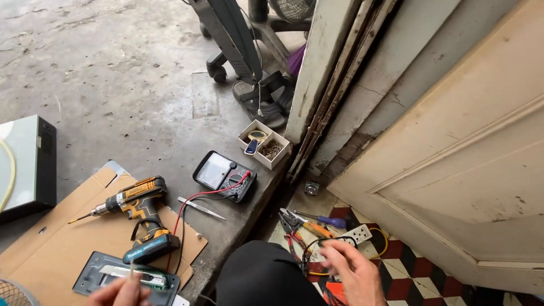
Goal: Joining two electrical wires by twisting them together by hand during a fan repair.
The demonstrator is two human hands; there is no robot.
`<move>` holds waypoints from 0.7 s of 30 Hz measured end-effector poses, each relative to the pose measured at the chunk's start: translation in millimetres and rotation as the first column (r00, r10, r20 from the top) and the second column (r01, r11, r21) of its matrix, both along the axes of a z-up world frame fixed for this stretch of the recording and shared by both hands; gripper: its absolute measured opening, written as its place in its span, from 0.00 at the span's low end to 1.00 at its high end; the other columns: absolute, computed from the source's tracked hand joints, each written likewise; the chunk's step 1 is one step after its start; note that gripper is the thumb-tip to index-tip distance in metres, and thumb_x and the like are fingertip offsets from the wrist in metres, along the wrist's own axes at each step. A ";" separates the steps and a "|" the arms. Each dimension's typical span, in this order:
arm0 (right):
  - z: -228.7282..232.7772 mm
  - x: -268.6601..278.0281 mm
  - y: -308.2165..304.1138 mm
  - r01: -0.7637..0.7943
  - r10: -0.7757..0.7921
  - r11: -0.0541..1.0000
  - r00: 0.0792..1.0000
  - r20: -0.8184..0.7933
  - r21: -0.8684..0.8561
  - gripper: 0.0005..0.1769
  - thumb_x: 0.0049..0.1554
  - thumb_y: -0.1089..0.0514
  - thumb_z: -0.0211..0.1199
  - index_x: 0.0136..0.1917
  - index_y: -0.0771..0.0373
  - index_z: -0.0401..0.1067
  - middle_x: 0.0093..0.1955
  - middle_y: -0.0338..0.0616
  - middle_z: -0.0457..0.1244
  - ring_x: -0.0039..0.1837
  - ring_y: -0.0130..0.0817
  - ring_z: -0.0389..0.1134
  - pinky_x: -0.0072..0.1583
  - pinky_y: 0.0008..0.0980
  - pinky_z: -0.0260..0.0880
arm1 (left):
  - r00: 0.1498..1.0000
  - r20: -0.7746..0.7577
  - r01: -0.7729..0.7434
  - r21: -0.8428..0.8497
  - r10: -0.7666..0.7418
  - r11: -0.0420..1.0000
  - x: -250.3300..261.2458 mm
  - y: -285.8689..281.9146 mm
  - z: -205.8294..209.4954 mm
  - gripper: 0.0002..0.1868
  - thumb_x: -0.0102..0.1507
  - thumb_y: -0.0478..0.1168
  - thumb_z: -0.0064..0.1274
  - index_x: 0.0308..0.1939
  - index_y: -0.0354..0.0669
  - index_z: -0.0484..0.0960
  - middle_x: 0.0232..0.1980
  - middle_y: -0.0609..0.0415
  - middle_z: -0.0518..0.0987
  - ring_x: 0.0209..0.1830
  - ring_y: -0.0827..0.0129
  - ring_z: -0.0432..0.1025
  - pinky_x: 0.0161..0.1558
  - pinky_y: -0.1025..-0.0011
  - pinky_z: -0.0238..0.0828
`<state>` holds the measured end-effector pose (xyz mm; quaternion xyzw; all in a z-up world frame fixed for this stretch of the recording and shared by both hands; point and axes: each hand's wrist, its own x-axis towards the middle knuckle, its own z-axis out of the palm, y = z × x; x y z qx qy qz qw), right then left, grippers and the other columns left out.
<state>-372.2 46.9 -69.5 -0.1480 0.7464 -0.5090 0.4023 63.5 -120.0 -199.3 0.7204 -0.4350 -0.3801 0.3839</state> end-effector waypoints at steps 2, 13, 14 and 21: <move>-70.8 -15.0 31.8 0.095 -0.043 0.983 0.948 -0.315 0.154 0.14 0.58 0.61 0.75 0.57 0.65 0.90 0.42 0.48 0.80 0.44 0.36 0.83 0.49 0.31 0.81 | 0.988 -0.146 -0.063 -0.142 0.042 0.988 -53.3 17.6 110.3 0.13 0.77 0.30 0.58 0.52 0.14 0.77 0.34 0.26 0.82 0.25 0.47 0.76 0.31 0.55 0.80; 59.8 68.2 -169.8 -0.289 0.104 0.941 0.745 -0.658 -0.178 0.14 0.69 0.68 0.60 0.65 0.69 0.79 0.55 0.45 0.75 0.52 0.32 0.76 0.58 0.29 0.73 | 0.789 -0.570 -0.207 0.104 0.229 0.973 -87.6 8.4 53.1 0.10 0.66 0.28 0.62 0.44 0.19 0.93 0.25 0.28 0.88 0.18 0.53 0.76 0.25 0.59 0.78; 76.9 83.8 -190.8 -0.382 0.210 0.916 0.719 -0.662 -0.125 0.14 0.67 0.66 0.60 0.63 0.66 0.82 0.51 0.43 0.76 0.51 0.29 0.76 0.59 0.28 0.73 | 0.746 -0.612 -0.228 0.137 0.263 0.964 -88.4 12.3 29.4 0.09 0.64 0.28 0.62 0.41 0.20 0.93 0.21 0.26 0.87 0.12 0.53 0.74 0.19 0.59 0.74; 30.3 159.3 -240.2 -0.831 0.831 0.551 0.539 -0.140 0.072 0.20 0.62 0.54 0.64 0.58 0.57 0.94 0.55 0.33 0.87 0.60 0.22 0.84 0.65 0.28 0.78 | 0.515 -0.852 -0.129 0.037 0.099 0.991 -81.8 22.9 11.6 0.07 0.64 0.23 0.64 0.41 0.14 0.89 0.26 0.30 0.89 0.25 0.54 0.85 0.34 0.64 0.86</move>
